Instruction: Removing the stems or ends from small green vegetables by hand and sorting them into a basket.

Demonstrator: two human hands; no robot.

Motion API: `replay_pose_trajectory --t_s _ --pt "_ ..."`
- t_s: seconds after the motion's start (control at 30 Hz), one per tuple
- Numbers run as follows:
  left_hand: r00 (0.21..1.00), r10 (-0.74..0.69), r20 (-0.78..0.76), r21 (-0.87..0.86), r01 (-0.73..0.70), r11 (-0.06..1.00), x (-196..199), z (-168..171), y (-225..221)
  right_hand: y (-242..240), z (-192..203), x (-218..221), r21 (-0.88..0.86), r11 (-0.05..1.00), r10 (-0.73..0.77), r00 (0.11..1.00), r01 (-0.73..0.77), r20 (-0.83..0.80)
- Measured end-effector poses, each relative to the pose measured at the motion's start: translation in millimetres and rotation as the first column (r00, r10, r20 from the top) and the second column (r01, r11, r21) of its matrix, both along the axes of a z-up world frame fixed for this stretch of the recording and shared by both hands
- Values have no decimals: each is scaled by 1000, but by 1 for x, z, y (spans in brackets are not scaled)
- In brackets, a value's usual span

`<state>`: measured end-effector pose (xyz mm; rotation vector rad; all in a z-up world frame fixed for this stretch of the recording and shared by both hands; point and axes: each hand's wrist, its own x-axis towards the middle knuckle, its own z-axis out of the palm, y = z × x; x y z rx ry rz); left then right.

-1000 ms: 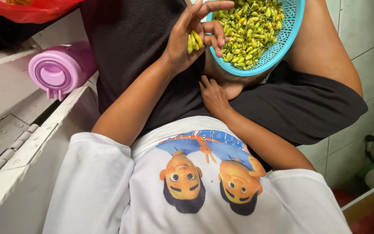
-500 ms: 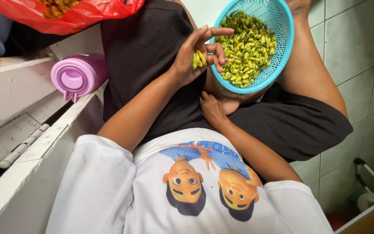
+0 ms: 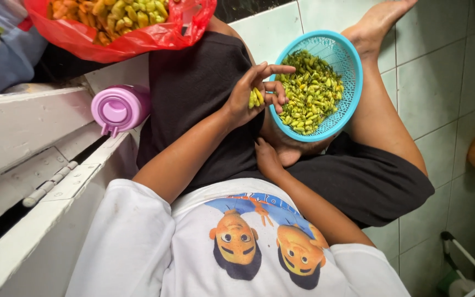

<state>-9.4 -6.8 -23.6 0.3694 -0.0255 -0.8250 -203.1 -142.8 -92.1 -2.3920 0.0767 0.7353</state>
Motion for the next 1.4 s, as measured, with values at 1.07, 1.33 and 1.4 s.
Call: replay_pose_trajectory --t_s 1.07,1.33,1.4 --pt "995 -52 81 109 43 993 2 3 -3 11 72 94 372 -432 -199 316 822 -928" --pt "934 24 355 163 -87 983 -8 25 -10 24 103 112 509 -443 -321 399 738 -859" --pt "874 2 486 231 -130 964 -9 31 -11 23 88 112 483 -452 -351 349 750 -869"
